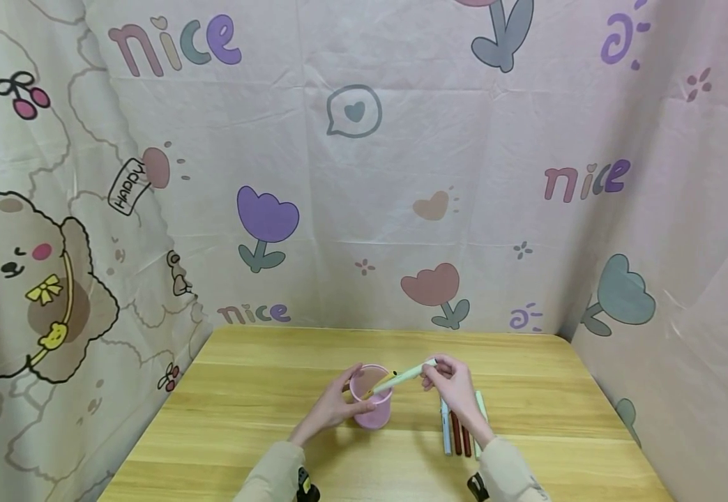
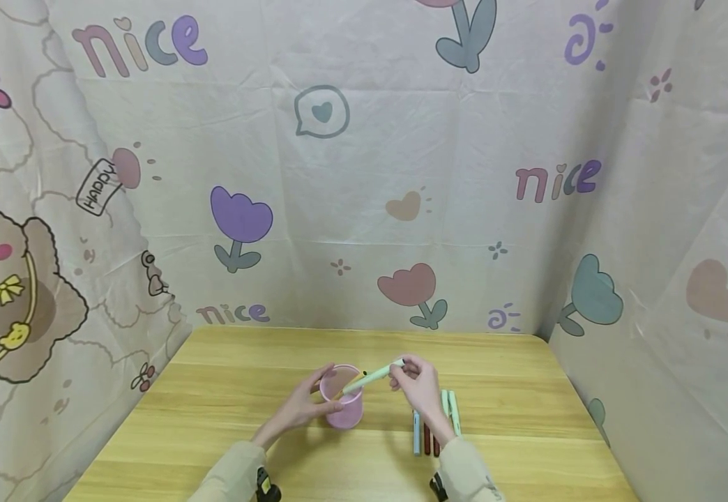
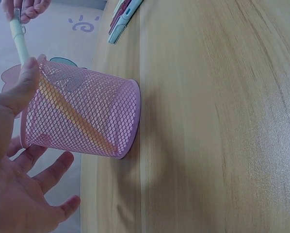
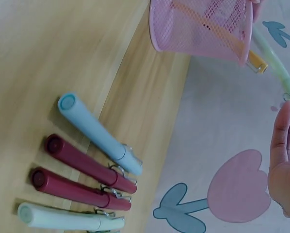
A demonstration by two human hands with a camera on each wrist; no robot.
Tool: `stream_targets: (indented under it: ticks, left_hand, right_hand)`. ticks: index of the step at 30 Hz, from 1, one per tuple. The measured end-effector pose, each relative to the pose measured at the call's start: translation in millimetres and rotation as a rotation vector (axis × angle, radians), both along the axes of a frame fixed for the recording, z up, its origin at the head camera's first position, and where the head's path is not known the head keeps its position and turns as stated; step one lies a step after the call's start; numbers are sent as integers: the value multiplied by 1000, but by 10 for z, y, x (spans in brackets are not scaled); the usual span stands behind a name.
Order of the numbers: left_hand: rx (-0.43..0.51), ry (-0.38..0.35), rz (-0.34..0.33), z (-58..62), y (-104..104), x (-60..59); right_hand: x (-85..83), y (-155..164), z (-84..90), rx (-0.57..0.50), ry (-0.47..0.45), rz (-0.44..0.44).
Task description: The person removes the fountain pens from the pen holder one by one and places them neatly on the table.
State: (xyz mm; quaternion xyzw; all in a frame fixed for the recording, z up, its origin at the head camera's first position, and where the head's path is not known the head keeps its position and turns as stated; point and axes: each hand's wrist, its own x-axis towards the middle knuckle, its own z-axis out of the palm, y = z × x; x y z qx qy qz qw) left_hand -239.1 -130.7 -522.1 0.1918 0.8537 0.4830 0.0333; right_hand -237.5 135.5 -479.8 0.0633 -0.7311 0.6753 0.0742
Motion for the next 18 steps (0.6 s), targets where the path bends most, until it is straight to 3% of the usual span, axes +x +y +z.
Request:
stream_targets:
  ticks: [18]
  left_hand:
    - [9,-6,1,8,5,-3]
  right_hand:
    - [-27,243,-54,-193,-104,-9]
